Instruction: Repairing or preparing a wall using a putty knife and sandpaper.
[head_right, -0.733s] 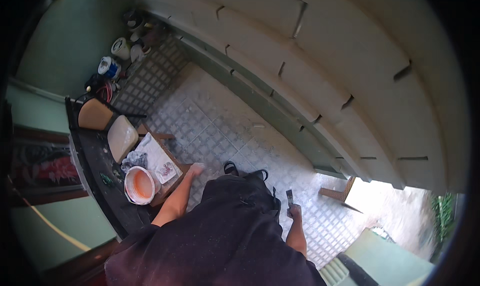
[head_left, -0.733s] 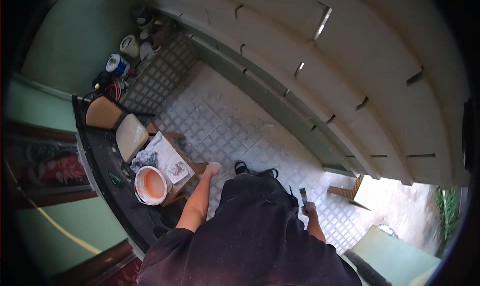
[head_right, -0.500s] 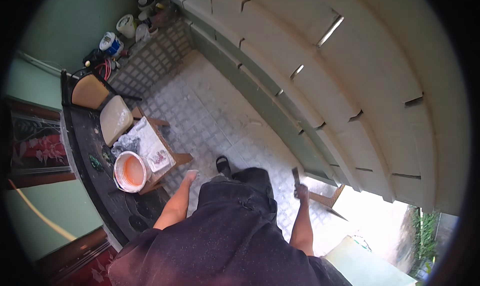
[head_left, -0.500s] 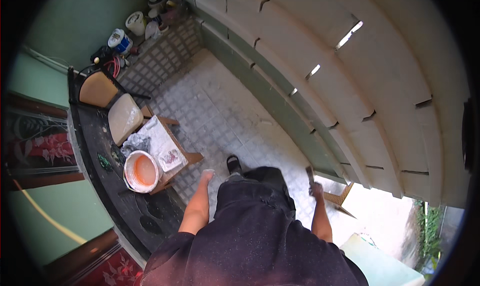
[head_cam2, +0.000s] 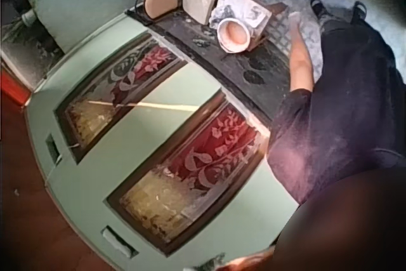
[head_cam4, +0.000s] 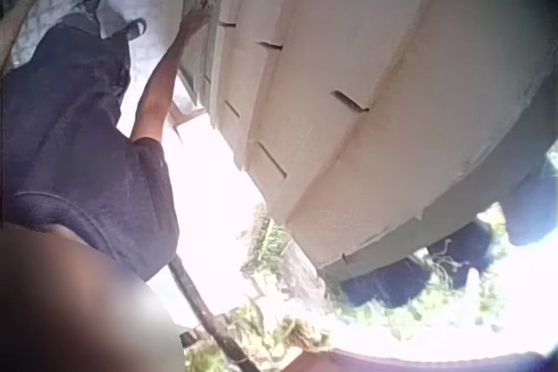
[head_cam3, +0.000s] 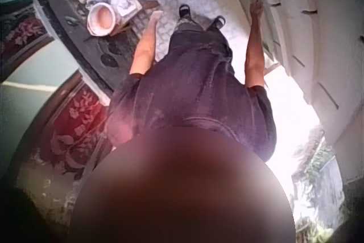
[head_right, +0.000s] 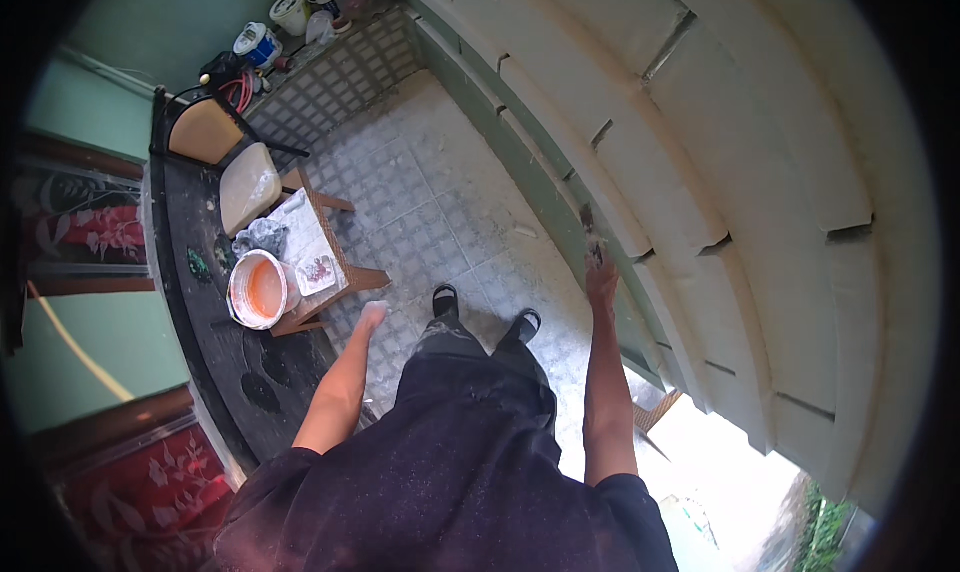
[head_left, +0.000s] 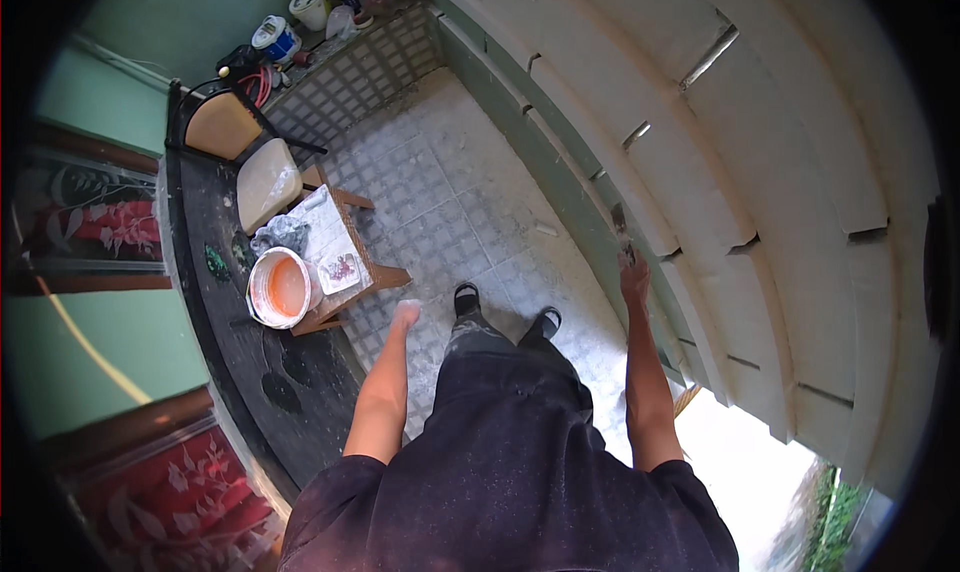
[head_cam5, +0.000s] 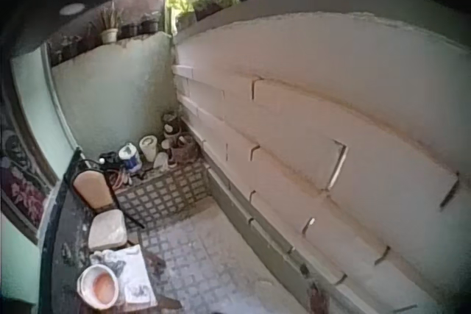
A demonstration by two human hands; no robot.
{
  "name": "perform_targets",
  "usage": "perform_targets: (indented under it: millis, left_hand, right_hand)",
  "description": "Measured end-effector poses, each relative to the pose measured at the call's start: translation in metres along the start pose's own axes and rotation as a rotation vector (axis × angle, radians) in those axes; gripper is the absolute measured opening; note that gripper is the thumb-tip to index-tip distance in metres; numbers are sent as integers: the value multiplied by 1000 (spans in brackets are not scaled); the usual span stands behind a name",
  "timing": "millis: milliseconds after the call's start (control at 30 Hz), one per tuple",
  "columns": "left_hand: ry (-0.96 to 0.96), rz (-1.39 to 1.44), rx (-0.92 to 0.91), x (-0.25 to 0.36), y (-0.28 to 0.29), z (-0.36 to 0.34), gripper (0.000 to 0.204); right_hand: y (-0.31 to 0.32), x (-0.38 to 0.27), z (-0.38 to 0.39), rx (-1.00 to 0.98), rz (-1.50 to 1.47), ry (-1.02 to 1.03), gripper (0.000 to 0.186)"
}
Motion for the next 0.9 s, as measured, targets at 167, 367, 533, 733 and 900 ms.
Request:
perform_targets:
  millis: [167,367,533,733,900]
  left_hand:
    - [-47,-29,-174,99,-1,-34,38]
    - [-322,638,103,389,105,-81,62]
    - [-618,981,276,519,177,-120,74]
    - [-634,983,314,537,182,-161,74]
    - [-704,888,382,539,182,-166,70]
  right_hand:
    - [8,-36,-50,-30,-5,298,44]
    - [22,-43,-95,53,-44,380,49]
    - [3,-70,-123,137,-110,564,49]
    - [-30,-76,-142,27,-184,443,45]
    - [-39,-77,-147,223,-198,629,42]
Point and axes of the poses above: each hand's wrist, its own z-axis away from the middle knuckle, its own y-axis out of the back of the hand, x = y × z, the point moved 4 cm from there along -z, towards the middle knuckle, and after that the axes turned 3 degrees about y, right-handed, at the moved point
